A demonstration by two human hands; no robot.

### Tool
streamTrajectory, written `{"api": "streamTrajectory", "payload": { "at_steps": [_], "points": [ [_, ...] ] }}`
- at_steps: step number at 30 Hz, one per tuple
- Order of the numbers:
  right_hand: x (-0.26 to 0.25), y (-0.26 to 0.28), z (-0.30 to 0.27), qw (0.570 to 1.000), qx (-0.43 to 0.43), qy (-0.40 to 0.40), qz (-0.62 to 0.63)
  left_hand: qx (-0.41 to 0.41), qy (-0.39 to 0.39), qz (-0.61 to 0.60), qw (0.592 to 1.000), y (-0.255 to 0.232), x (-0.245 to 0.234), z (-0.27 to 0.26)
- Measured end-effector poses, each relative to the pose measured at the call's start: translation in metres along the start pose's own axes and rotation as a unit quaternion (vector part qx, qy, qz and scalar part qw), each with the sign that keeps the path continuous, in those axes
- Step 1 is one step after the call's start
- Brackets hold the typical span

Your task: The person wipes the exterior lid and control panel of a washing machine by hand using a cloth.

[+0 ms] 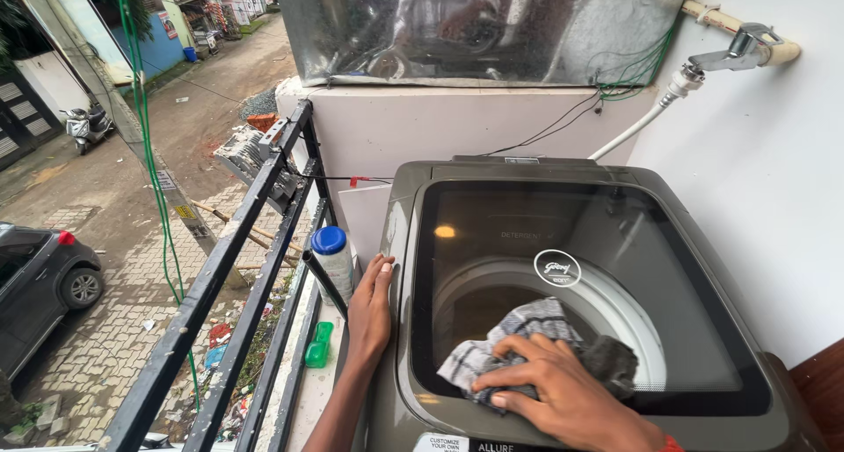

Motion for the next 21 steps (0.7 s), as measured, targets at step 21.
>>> {"api": "streamTrajectory", "payload": {
  "at_steps": [21],
  "points": [
    [-0.019, 0.022, 0.105, 0.99, -0.096, -0.08, -0.058, -0.042, 0.011, -0.048, 0.998, -0.01, -0.003, -0.006]
  ]
}}
Point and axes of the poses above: each hand's wrist, its own z-axis towards the middle knuckle, its own x-axis out of the palm, y = z × x, the point moved 2 cm from there along z, towards the middle knuckle, and after that the axes turned 13 degrees about y, right-handed, at the moved point
